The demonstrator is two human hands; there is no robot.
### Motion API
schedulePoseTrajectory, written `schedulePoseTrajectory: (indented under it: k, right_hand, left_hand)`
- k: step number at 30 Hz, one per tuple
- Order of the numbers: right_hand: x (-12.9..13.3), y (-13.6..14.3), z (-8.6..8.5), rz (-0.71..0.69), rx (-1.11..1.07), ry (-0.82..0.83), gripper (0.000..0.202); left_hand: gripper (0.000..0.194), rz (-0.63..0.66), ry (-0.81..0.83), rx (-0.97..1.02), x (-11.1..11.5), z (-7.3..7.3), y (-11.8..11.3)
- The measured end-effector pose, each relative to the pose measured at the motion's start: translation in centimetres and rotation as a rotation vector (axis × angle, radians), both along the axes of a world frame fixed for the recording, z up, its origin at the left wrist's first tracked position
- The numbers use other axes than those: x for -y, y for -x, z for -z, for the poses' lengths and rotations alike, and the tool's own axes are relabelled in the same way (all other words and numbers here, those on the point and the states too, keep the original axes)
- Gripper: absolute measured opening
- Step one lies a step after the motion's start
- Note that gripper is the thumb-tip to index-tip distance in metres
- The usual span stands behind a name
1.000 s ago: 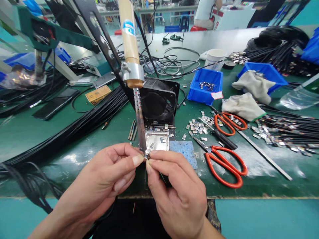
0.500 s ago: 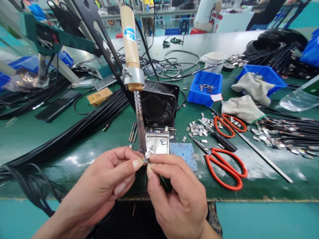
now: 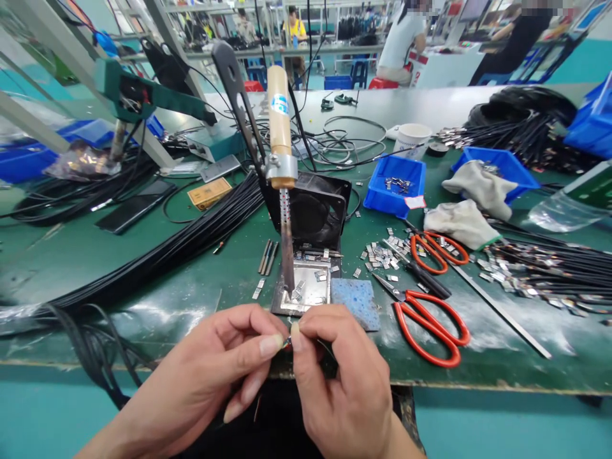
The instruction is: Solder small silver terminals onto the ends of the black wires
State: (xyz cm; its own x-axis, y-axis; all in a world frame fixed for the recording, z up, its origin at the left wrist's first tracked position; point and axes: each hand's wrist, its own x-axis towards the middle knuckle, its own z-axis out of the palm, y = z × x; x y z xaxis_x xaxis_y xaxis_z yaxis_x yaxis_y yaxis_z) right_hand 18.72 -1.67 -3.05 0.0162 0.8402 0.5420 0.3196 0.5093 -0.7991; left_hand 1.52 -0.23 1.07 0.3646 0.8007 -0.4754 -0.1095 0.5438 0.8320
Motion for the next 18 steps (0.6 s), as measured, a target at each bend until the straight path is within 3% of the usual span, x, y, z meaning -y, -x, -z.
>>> schedulePoseTrajectory:
  k: [4,10,18]
  right_hand:
    - [0.6,-0.2,-0.4,-0.048,0.001,-0.018,0.02]
    - [1.8,-0.6,-0.6,-0.039,-0.144,0.203,0.01]
    - [2.4,-2.8,-1.7,-0.019,-0.093,0.334,0.007]
  left_hand:
    - [0.024,0.071,-0.03,-0.005,0.0,-0.3,0.1]
    - [0.025,0.118,-0.014,0.063,0.5,-1.0,0.0]
    - [0.011,0.102,-0.129,-0.227,1.9,-1.6,-0.4]
